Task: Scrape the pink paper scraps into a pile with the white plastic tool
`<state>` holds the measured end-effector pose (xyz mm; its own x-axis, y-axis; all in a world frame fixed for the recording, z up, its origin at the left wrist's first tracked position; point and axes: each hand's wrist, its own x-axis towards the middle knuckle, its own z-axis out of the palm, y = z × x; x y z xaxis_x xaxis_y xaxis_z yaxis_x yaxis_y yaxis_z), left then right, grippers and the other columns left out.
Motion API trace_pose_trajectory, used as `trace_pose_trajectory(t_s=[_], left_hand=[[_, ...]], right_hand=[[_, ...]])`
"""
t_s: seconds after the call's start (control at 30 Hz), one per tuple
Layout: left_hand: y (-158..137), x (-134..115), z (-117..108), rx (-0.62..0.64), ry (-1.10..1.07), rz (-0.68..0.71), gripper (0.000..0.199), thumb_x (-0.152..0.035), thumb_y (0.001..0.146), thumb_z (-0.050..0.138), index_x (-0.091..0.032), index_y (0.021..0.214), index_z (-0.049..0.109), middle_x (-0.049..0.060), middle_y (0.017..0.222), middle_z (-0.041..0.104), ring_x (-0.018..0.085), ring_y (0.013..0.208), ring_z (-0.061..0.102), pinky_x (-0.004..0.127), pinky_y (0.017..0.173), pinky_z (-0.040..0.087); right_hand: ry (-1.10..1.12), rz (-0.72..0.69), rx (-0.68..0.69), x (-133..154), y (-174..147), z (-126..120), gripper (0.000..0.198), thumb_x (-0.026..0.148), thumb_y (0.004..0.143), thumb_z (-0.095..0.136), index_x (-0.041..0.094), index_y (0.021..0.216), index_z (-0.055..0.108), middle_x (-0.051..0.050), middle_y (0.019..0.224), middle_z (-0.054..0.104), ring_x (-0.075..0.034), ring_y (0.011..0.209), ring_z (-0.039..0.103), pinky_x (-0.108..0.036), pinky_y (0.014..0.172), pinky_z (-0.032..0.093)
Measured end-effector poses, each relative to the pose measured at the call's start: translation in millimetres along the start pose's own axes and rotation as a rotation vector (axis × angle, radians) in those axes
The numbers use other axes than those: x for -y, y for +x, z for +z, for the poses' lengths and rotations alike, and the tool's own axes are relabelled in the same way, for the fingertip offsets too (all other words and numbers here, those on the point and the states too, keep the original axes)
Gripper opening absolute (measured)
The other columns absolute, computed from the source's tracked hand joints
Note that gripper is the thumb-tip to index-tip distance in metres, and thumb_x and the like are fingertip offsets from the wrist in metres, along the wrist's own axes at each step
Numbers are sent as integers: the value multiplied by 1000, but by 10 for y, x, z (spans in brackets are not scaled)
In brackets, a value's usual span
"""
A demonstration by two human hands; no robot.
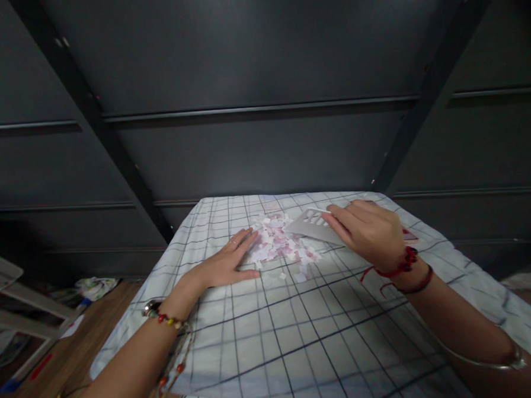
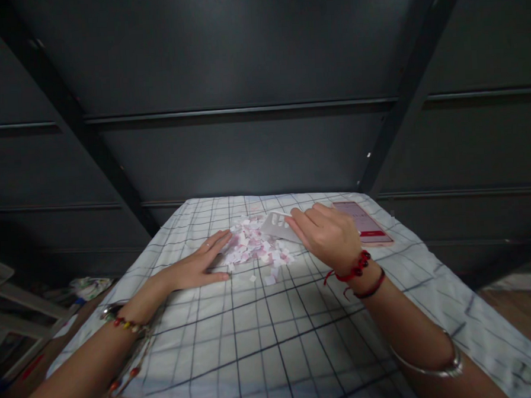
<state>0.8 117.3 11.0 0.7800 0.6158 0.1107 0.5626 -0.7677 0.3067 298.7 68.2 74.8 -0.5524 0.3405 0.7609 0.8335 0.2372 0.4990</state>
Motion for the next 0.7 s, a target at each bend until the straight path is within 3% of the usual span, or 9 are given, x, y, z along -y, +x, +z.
trace_pose_trajectory(t_s=[0.2, 0.33, 0.47, 0.6, 0.7], left_hand=[[2, -2, -6, -4, 9, -16, 82, -56, 83, 48, -27, 141, -2, 9, 148, -2, 33, 132, 5, 49, 106, 17], [4, 7, -4, -19, 9, 5, 81, -55, 83, 49, -25, 141, 1, 10, 148, 1, 35, 132, 7, 49, 106, 18], [0, 10, -1, -20, -3, 14, 81, -54, 83, 50, -26, 141, 1, 11, 148, 0, 35, 132, 7, 51, 105, 18], [-1, 6, -4, -4, -2, 1, 83, -57, 82, 48, -26, 141, -1, 10, 148, -2, 34, 132, 6, 49, 106, 16], [-1, 2, -6, -4, -10, -7, 86, -58, 80, 51, -26, 141, -1, 11, 148, -2, 34, 132, 6, 48, 106, 16]], right_hand=[[113, -152, 26, 77, 14, 13, 23, 25, 85, 47, 16, 70, 62, 0, 52, 51, -12, 52, 43, -27, 51, 28], [117, -85, -4, -39, -9, -28, 22, 26, 84, 48, 16, 71, 63, 0, 52, 52, -12, 53, 46, -26, 52, 31], [115, 35, 90, -285, -103, 1, 28, 31, 86, 45, 16, 72, 63, -1, 56, 57, -13, 58, 51, -25, 53, 33], [224, 3, 190, -373, -147, 31, 32, 33, 87, 42, 17, 68, 62, -1, 57, 57, -12, 58, 52, -24, 54, 33], [308, -63, 123, -225, -76, -30, 30, 30, 87, 43, 17, 67, 61, 0, 56, 56, -10, 56, 49, -23, 54, 32]])
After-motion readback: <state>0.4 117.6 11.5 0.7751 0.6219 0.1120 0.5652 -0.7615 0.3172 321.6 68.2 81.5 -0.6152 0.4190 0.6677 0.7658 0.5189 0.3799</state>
